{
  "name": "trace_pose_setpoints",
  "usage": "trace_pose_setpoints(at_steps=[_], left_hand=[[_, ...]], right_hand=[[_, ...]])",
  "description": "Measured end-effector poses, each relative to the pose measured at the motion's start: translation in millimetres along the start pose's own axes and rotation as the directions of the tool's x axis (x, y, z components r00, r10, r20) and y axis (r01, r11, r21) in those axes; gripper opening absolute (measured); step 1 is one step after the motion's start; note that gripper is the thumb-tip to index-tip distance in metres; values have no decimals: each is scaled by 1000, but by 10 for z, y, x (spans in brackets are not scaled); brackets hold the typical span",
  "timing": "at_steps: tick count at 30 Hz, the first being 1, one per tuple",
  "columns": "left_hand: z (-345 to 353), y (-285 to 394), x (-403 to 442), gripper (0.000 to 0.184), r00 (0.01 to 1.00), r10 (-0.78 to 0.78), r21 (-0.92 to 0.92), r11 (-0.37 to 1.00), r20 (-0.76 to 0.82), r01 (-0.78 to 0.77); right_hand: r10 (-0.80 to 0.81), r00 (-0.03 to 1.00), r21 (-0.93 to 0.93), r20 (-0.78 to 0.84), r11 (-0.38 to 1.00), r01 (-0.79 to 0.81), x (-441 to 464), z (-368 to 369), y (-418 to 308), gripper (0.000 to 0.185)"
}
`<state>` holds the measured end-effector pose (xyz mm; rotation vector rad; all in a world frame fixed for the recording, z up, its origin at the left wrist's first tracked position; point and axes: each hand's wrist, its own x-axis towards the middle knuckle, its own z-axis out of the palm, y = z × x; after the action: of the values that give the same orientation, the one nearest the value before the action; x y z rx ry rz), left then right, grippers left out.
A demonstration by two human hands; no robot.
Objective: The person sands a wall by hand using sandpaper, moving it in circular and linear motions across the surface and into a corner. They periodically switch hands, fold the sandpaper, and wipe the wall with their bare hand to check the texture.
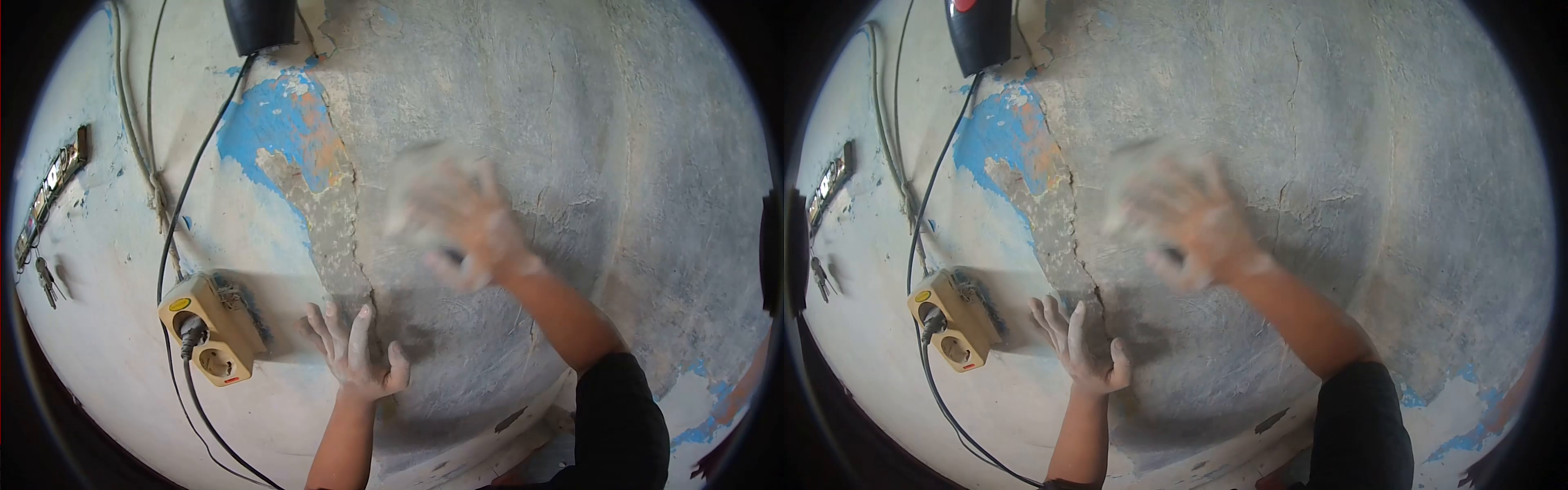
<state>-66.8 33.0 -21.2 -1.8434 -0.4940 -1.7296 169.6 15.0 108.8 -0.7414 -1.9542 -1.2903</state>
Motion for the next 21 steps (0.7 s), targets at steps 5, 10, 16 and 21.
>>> trace_pose_setpoints(at_steps=[5, 10, 16, 21], left_hand=[[44, 133, 108, 57, 996, -58, 124, 991, 60, 51], [118, 116, 113, 48, 998, -46, 69, 996, -40, 49], [320, 383, 147, 48, 992, -120, 195, 975, 46, 109], [681, 721, -68, 50, 978, -83, 283, 959, 194, 25]], right_hand=[[447, 879, -69, -167, 884, -463, -336, -131, 309, 61], [-33, 999, -75, 10, 997, 34, -709, -23, 344, 60], [190, 981, 37, 47, 981, -192, -1078, -37, 340, 52], [296, 954, 73, -55, 954, -292, -1427, -33, 561, 54]])
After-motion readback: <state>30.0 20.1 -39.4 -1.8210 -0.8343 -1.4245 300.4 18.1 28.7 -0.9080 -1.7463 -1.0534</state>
